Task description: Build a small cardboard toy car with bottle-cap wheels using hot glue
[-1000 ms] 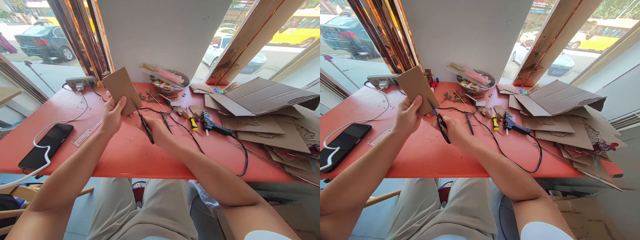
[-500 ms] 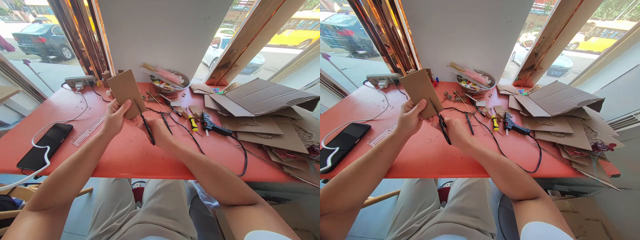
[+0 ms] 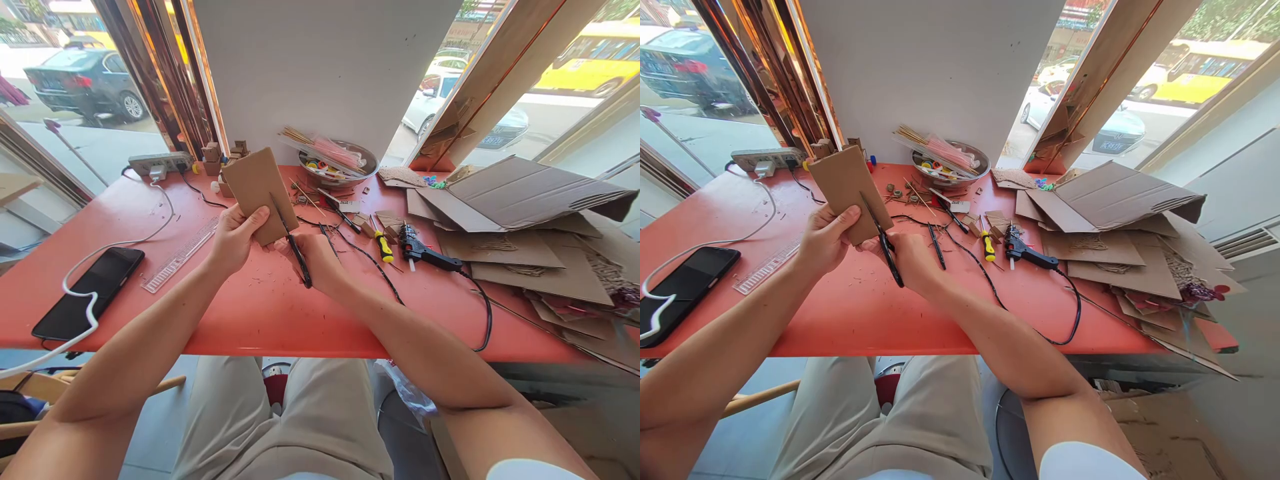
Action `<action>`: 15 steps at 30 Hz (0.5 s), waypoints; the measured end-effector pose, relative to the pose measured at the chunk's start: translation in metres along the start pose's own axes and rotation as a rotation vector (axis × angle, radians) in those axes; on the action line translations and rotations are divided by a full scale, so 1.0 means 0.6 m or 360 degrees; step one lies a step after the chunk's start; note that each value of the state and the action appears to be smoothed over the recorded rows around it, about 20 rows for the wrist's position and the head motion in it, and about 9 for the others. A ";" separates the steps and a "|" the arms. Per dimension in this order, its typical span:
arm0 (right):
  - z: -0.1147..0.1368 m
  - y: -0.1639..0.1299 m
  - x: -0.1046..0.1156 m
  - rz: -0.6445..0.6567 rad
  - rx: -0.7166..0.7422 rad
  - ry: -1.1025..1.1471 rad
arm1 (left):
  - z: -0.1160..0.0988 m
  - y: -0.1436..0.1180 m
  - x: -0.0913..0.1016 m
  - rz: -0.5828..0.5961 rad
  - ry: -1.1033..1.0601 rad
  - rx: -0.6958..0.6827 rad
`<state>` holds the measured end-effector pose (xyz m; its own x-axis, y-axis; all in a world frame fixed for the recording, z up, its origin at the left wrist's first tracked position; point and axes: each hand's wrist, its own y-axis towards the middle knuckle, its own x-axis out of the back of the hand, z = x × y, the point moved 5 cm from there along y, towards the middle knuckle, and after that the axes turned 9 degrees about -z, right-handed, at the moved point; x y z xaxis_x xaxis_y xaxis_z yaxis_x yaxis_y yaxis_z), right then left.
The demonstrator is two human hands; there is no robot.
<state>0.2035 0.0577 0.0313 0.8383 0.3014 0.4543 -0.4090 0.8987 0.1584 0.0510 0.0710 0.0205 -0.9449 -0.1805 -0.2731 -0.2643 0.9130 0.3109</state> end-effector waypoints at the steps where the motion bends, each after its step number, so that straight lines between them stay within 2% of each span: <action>1: 0.001 0.001 0.000 -0.0005 0.0014 0.0003 | 0.000 0.001 0.001 -0.0018 -0.0003 -0.0017; 7: 0.001 0.001 -0.004 -0.0022 0.0052 -0.0020 | -0.003 0.014 0.014 -0.0257 -0.0047 -0.0184; 15: -0.010 0.001 -0.015 0.0032 0.0055 0.0099 | -0.001 0.017 0.028 -0.0258 0.0029 -0.0217</action>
<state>0.1980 0.0572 0.0224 0.8501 0.3397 0.4025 -0.4375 0.8809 0.1806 0.0323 0.0770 0.0194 -0.8909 -0.3287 -0.3135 -0.4356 0.8138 0.3846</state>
